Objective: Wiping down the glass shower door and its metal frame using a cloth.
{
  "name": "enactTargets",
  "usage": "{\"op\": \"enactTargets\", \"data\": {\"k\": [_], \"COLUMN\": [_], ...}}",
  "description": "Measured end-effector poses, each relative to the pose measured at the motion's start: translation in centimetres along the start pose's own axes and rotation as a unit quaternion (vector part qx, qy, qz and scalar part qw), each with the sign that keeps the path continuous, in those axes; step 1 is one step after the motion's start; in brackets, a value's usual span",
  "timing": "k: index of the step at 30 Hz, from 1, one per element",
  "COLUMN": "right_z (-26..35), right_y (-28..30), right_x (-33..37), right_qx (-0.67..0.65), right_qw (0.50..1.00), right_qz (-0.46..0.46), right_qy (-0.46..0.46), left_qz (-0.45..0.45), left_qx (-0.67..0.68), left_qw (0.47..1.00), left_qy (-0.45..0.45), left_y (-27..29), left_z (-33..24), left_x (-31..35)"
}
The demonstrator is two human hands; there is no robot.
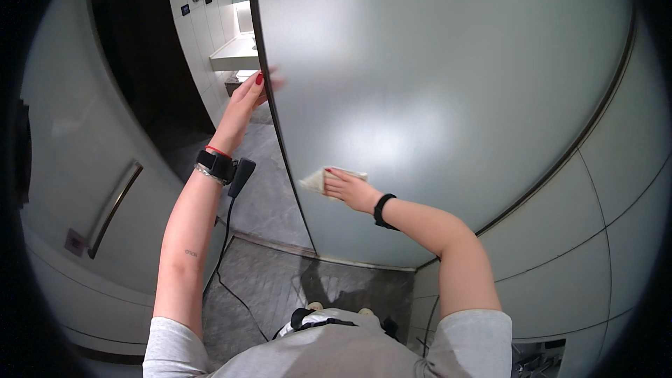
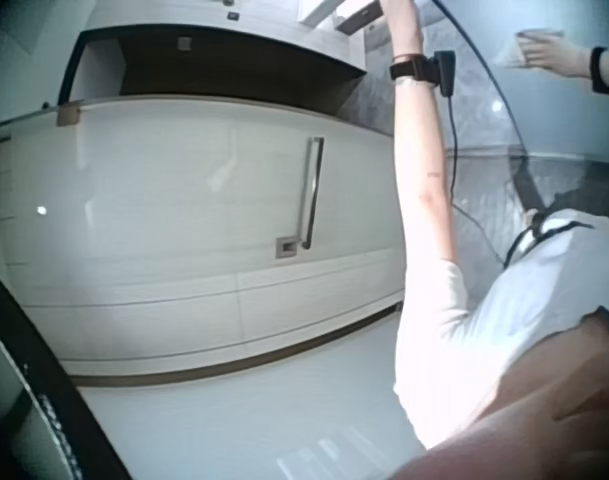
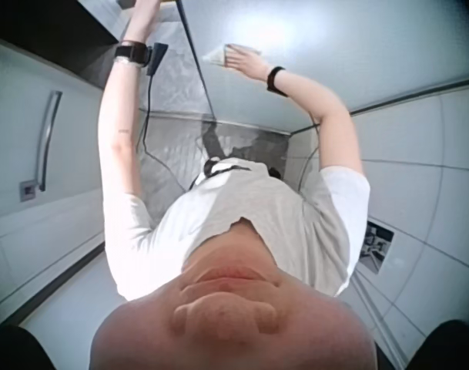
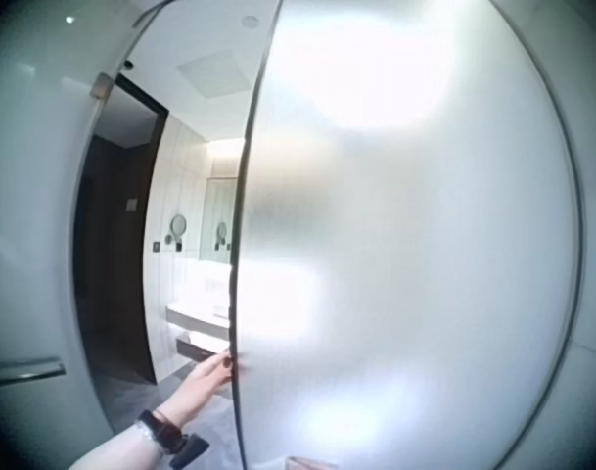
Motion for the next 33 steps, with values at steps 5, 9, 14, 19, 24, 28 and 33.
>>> {"op": "enactTargets", "data": {"k": [5, 9, 14, 19, 24, 28, 33], "right_z": [1.5, -6.6, -18.8, -20.9, -20.0, -18.6, -13.3], "right_y": [-4.5, 0.0, 7.8, 11.7, 13.7, 11.7, 8.4], "right_x": [7.5, 14.6, 31.5, 39.4, 27.7, 13.3, 2.9], "right_qx": [-0.201, -0.131, 0.006, 0.015, 0.039, -0.011, -0.096], "right_qw": [0.97, 0.942, 0.793, 0.618, 0.608, 0.725, 0.86], "right_qz": [0.122, -0.052, -0.173, -0.36, -0.335, -0.248, -0.159], "right_qy": [-0.059, -0.306, -0.584, -0.699, -0.719, -0.642, -0.476], "left_qz": [-0.015, -0.024, -0.064, -0.103, -0.094, -0.113, -0.121], "left_qx": [-0.086, -0.043, -0.029, 0.006, 0.009, 0.006, 0.044], "left_qw": [0.996, 0.997, 0.997, 0.995, 0.995, 0.994, 0.992], "left_qy": [0.023, 0.055, 0.044, -0.009, -0.029, -0.009, 0.009], "left_y": [1.4, 1.8, 3.4, 4.2, 3.8, 5.3, 4.6], "left_z": [1.4, 2.6, 3.9, 4.2, 3.6, 5.0, 5.3], "left_x": [0.4, 0.5, 0.6, 0.5, 0.5, 1.0, 0.4]}}
Point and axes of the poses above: each hand's wrist, its own x-axis away from the middle knuckle, its own y-axis out of the back of the hand, z = x × y, the point moved 9 cm from there along -x, towards the middle knuckle, and after that the axes turned 1 degree about z, right-handed, at the moved point
